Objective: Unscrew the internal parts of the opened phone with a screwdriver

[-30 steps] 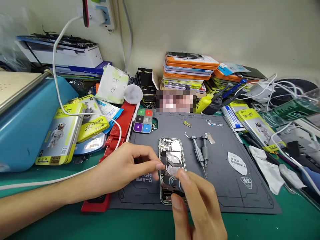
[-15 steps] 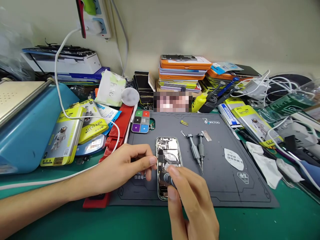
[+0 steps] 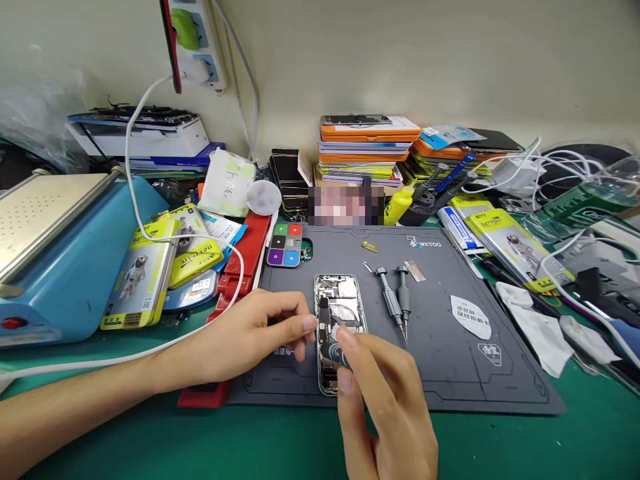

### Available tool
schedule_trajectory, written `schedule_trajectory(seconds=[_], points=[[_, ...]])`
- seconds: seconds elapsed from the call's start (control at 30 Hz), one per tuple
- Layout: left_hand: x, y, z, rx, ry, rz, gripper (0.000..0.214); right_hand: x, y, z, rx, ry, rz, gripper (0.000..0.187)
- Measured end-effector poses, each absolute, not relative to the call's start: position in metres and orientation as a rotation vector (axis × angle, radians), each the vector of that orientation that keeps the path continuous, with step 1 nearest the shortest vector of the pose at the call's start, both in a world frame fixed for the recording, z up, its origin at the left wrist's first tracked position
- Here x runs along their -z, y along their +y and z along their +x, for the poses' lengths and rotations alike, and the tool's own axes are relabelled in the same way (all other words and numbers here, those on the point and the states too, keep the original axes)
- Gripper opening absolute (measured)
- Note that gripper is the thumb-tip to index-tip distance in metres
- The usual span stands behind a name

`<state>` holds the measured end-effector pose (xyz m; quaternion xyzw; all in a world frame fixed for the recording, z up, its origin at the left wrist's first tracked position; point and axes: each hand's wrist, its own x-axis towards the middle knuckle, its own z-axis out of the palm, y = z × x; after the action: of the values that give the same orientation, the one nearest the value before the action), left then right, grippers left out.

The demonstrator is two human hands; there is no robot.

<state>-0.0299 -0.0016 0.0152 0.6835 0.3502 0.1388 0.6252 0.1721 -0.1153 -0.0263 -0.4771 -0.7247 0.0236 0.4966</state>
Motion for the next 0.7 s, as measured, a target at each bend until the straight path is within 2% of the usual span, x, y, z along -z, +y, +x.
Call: schedule_trajectory(seconds=[0.7], points=[[-0.0108,0.0003,-0.0289,-0.317,0.803,1.661,0.035,0.0274,-0.1147,0.1717,-0.074,-1.764,-1.132,0.081]])
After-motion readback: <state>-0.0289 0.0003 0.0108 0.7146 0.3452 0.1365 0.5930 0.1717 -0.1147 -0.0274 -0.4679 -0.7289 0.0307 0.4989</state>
